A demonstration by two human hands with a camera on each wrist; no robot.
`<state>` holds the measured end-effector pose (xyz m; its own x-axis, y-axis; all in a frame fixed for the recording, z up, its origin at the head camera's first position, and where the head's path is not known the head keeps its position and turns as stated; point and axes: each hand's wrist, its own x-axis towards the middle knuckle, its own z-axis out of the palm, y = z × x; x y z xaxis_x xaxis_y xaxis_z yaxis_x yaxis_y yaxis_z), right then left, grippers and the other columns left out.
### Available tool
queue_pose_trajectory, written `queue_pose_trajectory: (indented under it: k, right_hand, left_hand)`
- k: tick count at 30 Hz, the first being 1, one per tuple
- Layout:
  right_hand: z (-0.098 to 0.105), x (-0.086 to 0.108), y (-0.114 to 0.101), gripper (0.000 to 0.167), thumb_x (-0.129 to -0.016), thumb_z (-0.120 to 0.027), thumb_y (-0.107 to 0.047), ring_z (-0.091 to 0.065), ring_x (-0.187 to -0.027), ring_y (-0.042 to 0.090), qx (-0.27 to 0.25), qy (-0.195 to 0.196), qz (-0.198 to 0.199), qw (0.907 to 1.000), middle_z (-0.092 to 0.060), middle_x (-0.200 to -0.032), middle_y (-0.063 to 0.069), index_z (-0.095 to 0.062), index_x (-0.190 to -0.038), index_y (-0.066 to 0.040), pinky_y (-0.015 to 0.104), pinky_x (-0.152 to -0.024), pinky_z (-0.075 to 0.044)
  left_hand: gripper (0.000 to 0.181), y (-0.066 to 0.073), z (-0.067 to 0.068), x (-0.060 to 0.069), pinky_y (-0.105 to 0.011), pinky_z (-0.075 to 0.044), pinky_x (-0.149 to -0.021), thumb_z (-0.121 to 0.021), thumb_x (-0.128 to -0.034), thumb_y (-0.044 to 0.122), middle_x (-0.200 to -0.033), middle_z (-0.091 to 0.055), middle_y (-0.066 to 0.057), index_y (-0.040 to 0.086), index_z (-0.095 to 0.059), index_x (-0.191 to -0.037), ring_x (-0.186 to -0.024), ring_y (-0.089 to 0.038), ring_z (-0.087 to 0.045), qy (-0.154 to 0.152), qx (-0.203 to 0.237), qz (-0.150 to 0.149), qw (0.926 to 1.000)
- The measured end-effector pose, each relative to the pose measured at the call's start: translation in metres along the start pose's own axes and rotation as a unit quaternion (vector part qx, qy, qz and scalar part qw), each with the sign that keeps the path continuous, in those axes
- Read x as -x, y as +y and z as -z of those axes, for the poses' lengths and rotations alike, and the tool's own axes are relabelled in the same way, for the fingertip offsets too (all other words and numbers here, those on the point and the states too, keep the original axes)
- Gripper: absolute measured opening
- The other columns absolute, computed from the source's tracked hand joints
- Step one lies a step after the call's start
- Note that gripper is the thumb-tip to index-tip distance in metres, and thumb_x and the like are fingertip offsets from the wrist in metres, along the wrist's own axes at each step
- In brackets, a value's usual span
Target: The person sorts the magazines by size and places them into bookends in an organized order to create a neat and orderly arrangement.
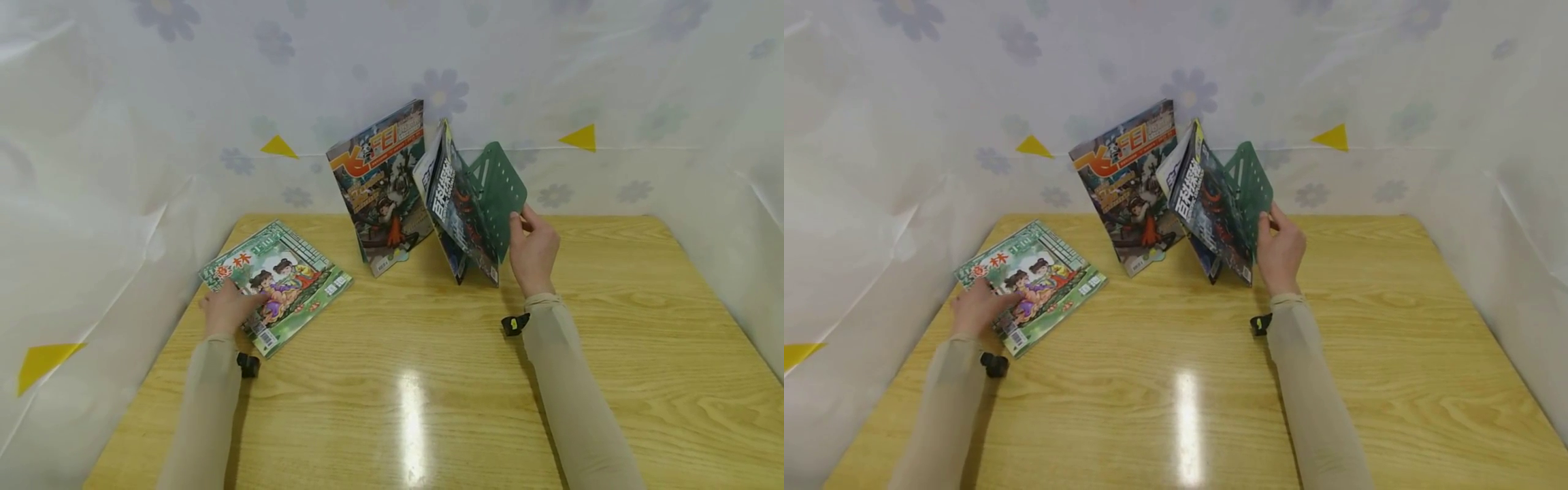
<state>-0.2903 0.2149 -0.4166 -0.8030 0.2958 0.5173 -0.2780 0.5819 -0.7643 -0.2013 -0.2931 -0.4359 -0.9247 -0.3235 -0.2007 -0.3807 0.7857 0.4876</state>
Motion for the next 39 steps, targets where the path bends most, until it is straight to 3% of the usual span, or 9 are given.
queue_pose_trajectory:
  k: [6, 12, 16, 19, 26, 31, 35, 38, 39]
  right_hand:
    - [0.000, 0.000, 0.000, 0.034, -0.102, -0.057, -0.027, -0.066, -0.104, 0.028, 0.000, 0.004, 0.013, 0.9999, -0.063, -0.129, 0.007, -0.063, -0.134, -0.018, 0.049, -0.080, -0.054]
    - [0.000, -0.001, 0.001, 0.034, -0.102, -0.056, -0.029, -0.067, -0.104, 0.026, 0.003, 0.010, 0.008, 0.9999, -0.064, -0.128, 0.005, -0.063, -0.134, -0.021, 0.047, -0.074, -0.054]
    - [-0.001, -0.001, 0.001, 0.033, -0.102, -0.056, -0.028, -0.067, -0.104, 0.027, 0.002, 0.010, 0.010, 0.9999, -0.063, -0.129, 0.005, -0.063, -0.134, -0.020, 0.049, -0.077, -0.055]
    - [0.000, -0.001, 0.001, 0.033, -0.102, -0.056, -0.027, -0.067, -0.104, 0.028, -0.002, 0.008, 0.011, 0.9999, -0.064, -0.128, 0.006, -0.063, -0.134, -0.020, 0.050, -0.079, -0.054]
    - [0.000, 0.000, 0.001, 0.034, -0.102, -0.056, -0.029, -0.066, -0.103, 0.026, 0.000, 0.003, 0.013, 0.9999, -0.064, -0.128, 0.006, -0.063, -0.134, -0.020, 0.047, -0.077, -0.054]
    - [0.000, 0.002, 0.001, 0.035, -0.102, -0.056, -0.030, -0.066, -0.104, 0.026, -0.003, -0.001, 0.010, 0.9999, -0.064, -0.128, 0.006, -0.064, -0.134, -0.019, 0.047, -0.077, -0.054]
    - [0.000, 0.001, 0.000, 0.034, -0.102, -0.056, -0.031, -0.066, -0.103, 0.025, -0.001, 0.001, 0.005, 1.0000, -0.064, -0.128, 0.006, -0.065, -0.133, -0.019, 0.045, -0.076, -0.054]
    - [0.000, 0.001, 0.000, 0.034, -0.102, -0.056, -0.031, -0.066, -0.103, 0.024, 0.001, 0.003, 0.000, 1.0000, -0.064, -0.129, 0.004, -0.064, -0.133, -0.019, 0.044, -0.076, -0.054]
    - [0.000, 0.001, 0.000, 0.034, -0.102, -0.057, -0.031, -0.066, -0.103, 0.024, 0.000, 0.003, -0.001, 1.0000, -0.064, -0.129, 0.004, -0.065, -0.133, -0.019, 0.044, -0.075, -0.054]
  left_hand:
    - [0.109, 0.001, 0.003, -0.010, -0.069, -0.014, -0.107, -0.072, -0.0875, 0.040, -0.143, -0.009, -0.052, -0.013, -0.001, -0.151, -0.133, -0.065, -0.001, -0.002, 0.034, 0.032, 0.9989]
    - [0.109, 0.001, 0.006, -0.018, -0.066, -0.017, -0.109, -0.074, -0.0861, 0.037, -0.140, -0.005, -0.054, -0.012, -0.003, -0.151, -0.134, -0.064, -0.001, -0.006, 0.046, 0.035, 0.9983]
    - [0.112, 0.000, 0.009, -0.022, -0.066, -0.020, -0.109, -0.074, -0.0859, 0.037, -0.136, -0.003, -0.057, -0.013, 0.004, -0.150, -0.133, -0.065, -0.007, -0.018, 0.044, 0.048, 0.9977]
    - [0.113, 0.001, 0.011, -0.022, -0.065, -0.022, -0.109, -0.073, -0.0864, 0.034, -0.135, -0.009, -0.057, -0.016, 0.008, -0.147, -0.131, -0.066, -0.015, -0.023, 0.051, 0.052, 0.9971]
    - [0.104, 0.003, 0.007, -0.022, -0.061, -0.027, -0.109, -0.070, -0.0873, 0.019, -0.138, -0.023, -0.052, -0.017, 0.007, -0.147, -0.129, -0.060, -0.029, 0.004, 0.094, 0.040, 0.9947]
    - [0.074, -0.007, 0.005, -0.026, -0.056, -0.040, -0.099, -0.067, -0.0862, 0.009, -0.126, -0.044, -0.040, -0.020, -0.026, -0.141, -0.111, -0.048, -0.047, 0.019, 0.123, 0.007, 0.9922]
    - [0.054, -0.016, 0.011, -0.033, -0.037, -0.052, -0.077, -0.070, -0.0874, 0.006, -0.098, -0.060, -0.015, -0.014, -0.044, -0.131, -0.084, -0.022, -0.059, -0.031, 0.224, 0.024, 0.9738]
    - [0.052, -0.022, 0.017, -0.038, -0.026, -0.053, -0.067, -0.069, -0.0902, 0.006, -0.081, -0.063, 0.006, -0.006, -0.045, -0.134, -0.071, -0.008, -0.061, -0.095, 0.317, 0.060, 0.9419]
    - [0.050, -0.024, 0.019, -0.039, -0.025, -0.052, -0.066, -0.068, -0.0917, 0.008, -0.077, -0.063, 0.010, -0.004, -0.045, -0.135, -0.069, -0.007, -0.062, -0.115, 0.327, 0.064, 0.9358]
